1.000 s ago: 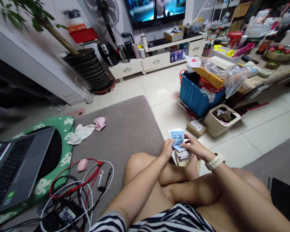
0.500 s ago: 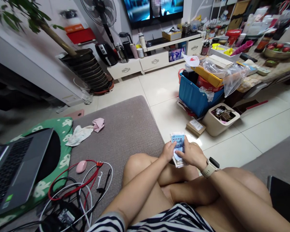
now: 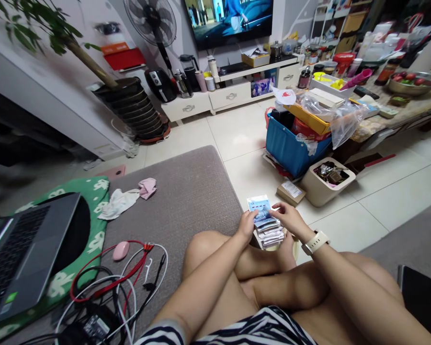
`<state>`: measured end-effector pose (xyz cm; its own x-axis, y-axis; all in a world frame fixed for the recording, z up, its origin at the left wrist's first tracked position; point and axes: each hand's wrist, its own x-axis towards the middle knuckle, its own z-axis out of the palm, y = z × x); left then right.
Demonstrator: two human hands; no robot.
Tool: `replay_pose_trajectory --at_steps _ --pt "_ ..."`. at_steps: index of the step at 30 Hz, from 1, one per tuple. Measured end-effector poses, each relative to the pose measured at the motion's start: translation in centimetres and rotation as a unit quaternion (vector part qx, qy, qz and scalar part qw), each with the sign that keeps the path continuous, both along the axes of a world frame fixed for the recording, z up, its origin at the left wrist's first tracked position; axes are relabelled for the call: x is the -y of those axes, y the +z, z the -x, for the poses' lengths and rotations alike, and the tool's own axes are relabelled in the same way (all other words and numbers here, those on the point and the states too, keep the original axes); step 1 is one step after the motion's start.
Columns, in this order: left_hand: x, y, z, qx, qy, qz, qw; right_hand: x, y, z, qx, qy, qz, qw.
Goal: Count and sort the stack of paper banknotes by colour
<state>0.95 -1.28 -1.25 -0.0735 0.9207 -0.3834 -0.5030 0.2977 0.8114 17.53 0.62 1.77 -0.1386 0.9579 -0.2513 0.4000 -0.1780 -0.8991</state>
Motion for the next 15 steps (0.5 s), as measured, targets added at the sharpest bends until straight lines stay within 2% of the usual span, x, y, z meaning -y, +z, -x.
replay_pose_trajectory --at_steps 6,15 --pt "0.35 0.24 -0.2 0.03 -0.03 -0.013 0.999 -0.39 -0.28 -0.17 -0.037 -0.028 -0.035 0.998" --pt "0.55 0.57 -0.3 0.032 -0.047 -0.008 0.998 -0.58 -1.02 -0.1 -0.06 -0.02 -0.037 0.997"
